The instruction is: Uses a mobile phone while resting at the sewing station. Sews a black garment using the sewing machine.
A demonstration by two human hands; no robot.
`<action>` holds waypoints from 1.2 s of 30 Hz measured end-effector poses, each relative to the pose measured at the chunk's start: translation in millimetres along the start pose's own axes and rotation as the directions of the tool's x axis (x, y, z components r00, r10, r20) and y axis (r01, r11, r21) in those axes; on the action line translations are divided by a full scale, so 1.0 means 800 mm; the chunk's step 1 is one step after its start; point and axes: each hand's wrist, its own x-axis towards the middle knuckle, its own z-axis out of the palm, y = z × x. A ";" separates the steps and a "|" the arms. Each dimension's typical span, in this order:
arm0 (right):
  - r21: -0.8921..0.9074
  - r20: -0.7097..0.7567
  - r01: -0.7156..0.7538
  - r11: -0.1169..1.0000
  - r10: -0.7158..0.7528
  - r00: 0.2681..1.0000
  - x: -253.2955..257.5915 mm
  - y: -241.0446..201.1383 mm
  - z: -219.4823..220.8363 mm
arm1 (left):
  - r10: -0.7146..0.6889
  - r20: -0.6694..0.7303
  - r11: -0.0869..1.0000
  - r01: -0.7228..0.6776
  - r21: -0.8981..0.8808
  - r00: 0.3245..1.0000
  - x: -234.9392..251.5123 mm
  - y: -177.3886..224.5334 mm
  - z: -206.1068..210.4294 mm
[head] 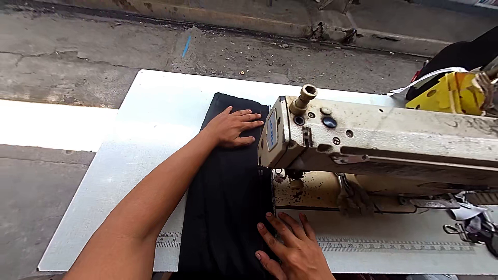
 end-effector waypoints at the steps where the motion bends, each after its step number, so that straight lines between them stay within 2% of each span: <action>1: -0.004 -0.020 -0.001 1.000 0.001 1.000 0.003 0.001 0.002 | -0.012 -0.002 0.999 0.012 0.043 1.000 0.000 0.004 -0.003; 3: -0.012 -0.050 -0.002 1.000 0.001 0.999 0.006 0.003 0.002 | -0.094 -0.091 0.991 0.102 0.086 0.991 -0.010 0.033 -0.010; 5: -0.007 -0.069 0.001 1.000 -0.002 0.998 0.006 0.002 0.002 | -0.280 -0.168 0.957 0.289 0.031 0.945 -0.040 0.094 -0.016; 7: 0.004 -0.071 0.010 1.000 -0.010 0.997 0.003 0.003 0.001 | -0.415 -0.134 0.910 0.413 -0.039 0.900 -0.084 0.162 -0.015; 10: 0.032 -0.071 0.013 0.999 -0.010 0.997 0.001 0.004 -0.001 | -0.415 -0.050 0.907 0.408 -0.102 0.909 -0.127 0.220 -0.002; 16: 0.047 -0.035 0.006 0.999 -0.004 0.999 0.001 0.004 -0.008 | -0.403 -0.006 0.914 0.402 -0.056 0.915 -0.139 0.195 0.026; 22: 0.028 -0.044 0.017 0.999 -0.016 0.999 -0.003 0.003 -0.007 | -0.376 -0.034 0.926 0.375 -0.047 0.926 -0.132 0.170 0.034; 36: -0.003 -0.028 0.017 1.000 -0.017 0.999 -0.001 0.002 -0.005 | -0.331 -0.020 0.943 0.330 -0.051 0.943 -0.101 0.122 0.029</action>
